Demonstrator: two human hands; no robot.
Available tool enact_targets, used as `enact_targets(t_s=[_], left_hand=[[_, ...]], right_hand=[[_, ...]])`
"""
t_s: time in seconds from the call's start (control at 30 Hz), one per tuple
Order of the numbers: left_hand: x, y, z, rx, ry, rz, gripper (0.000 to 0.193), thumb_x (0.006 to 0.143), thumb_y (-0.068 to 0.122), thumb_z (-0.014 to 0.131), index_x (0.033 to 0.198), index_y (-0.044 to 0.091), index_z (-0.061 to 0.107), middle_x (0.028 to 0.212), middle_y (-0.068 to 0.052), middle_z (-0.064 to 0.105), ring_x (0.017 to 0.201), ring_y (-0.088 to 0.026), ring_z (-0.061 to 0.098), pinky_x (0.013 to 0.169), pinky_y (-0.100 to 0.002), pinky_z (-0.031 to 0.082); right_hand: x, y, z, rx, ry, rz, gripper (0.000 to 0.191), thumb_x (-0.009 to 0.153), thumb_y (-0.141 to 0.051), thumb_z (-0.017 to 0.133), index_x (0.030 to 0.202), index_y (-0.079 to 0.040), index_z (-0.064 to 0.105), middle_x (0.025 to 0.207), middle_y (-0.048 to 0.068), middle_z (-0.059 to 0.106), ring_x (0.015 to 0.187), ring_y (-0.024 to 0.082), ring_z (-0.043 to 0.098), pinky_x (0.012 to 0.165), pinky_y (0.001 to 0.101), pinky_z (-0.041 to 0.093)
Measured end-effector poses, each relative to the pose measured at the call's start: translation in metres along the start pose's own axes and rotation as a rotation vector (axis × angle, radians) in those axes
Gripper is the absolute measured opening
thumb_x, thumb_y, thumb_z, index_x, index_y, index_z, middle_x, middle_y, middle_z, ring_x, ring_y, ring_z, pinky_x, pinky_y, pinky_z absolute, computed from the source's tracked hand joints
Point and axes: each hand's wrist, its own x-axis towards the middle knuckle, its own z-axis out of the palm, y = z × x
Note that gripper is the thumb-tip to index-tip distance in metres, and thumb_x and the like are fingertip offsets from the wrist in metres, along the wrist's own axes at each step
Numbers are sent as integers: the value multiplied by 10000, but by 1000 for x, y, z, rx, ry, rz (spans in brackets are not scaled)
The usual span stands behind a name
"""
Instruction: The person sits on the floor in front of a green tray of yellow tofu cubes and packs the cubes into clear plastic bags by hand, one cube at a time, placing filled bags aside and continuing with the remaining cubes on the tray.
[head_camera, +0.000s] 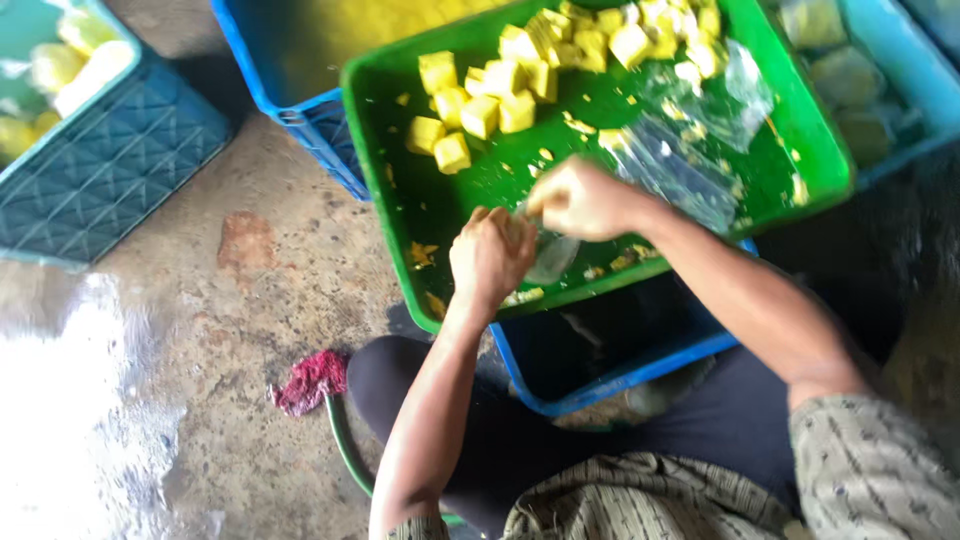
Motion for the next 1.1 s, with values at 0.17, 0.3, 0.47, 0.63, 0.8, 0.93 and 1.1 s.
enact_targets(t_s=[0.17, 0.3, 0.47, 0.63, 0.8, 0.93, 1.1], left_hand=[[-1, -2, 9, 222, 12, 186, 591, 612, 349, 861, 1015, 6, 599, 1040, -221, 614, 1002, -424, 610, 757, -501, 554], [-4, -17, 15, 198, -171, 115, 429, 746, 283, 807, 1065, 59, 628, 1086, -168, 642, 1087, -391, 634, 822, -496, 575], [4, -31, 4, 149, -307, 77, 504, 731, 369, 864, 1038, 30, 651, 1040, -205, 670, 1007, -383, 660, 835, -480, 552], [11, -43, -1, -219, -57, 180, 419, 813, 273, 792, 1109, 15, 646, 950, -228, 717, 903, -408, 704, 782, -462, 564], [12, -57, 14, -252, -92, 60, 351, 795, 95, 651, 1135, 7, 657, 852, -231, 733, 800, -406, 735, 701, -454, 579], [11, -59, 21, -171, -146, 12, 300, 849, 80, 624, 1139, 10, 647, 871, -257, 726, 834, -432, 717, 747, -475, 560], [6, -49, 13, -289, -227, 55, 222, 920, 167, 641, 1096, 35, 675, 876, -253, 706, 851, -427, 715, 714, -458, 579]], right_hand=[[73, 40, 8, -450, 585, 74, 677, 757, -47, 739, 1388, 62, 519, 1135, 277, 648, 979, 398, 650, 817, 458, 556], [85, 53, 21, -645, 513, 55, 535, 836, -169, 795, 1279, -24, 533, 1162, 232, 638, 1082, 406, 639, 860, 500, 539], [76, 37, 8, -490, 385, 93, 324, 838, -186, 817, 1084, -81, 634, 1134, 195, 684, 1023, 341, 673, 826, 457, 561], [16, 22, -6, 788, 114, 346, 274, 882, -99, 719, 1141, -99, 629, 1081, 165, 705, 920, 251, 735, 741, 347, 602], [-31, 13, 24, 1049, -69, 440, 305, 962, -89, 619, 1246, 22, 638, 1178, 153, 721, 1045, 221, 740, 866, 328, 647], [-35, -3, 51, 638, -61, 568, 340, 969, -161, 581, 1255, 20, 610, 1169, 163, 728, 971, 280, 756, 780, 361, 632], [-51, -17, 43, -124, 57, 309, 324, 959, -271, 703, 1186, -41, 718, 1040, 209, 721, 897, 273, 700, 775, 387, 562]])
